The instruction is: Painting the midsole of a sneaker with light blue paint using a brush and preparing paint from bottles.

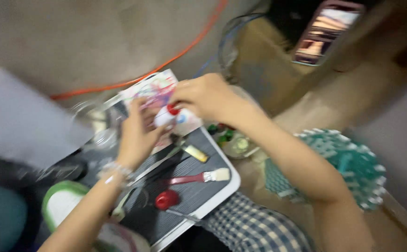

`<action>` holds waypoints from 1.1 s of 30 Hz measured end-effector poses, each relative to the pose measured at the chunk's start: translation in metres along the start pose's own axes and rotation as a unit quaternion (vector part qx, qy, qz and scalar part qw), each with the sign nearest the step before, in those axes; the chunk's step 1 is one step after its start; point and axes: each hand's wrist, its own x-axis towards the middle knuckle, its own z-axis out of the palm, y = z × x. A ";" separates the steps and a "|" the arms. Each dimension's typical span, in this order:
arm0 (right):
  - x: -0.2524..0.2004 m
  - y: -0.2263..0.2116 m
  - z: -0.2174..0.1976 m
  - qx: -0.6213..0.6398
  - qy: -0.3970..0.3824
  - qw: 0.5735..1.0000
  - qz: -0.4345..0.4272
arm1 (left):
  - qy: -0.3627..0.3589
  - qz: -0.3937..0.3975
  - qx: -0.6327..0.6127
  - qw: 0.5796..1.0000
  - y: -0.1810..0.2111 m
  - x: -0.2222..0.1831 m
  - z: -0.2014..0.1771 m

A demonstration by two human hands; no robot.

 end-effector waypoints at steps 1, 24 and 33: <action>0.000 0.002 0.003 -0.013 0.001 1.000 -0.010 | 0.006 -0.018 0.005 1.000 0.004 -0.003 -0.003; -0.009 -0.149 -0.121 -0.017 -0.122 0.968 -0.217 | -0.204 -0.089 -0.188 0.957 0.055 -0.109 -0.048; -0.009 -0.176 -0.128 0.002 -0.183 0.965 -0.189 | -0.244 -0.059 -0.244 0.937 0.070 -0.142 -0.053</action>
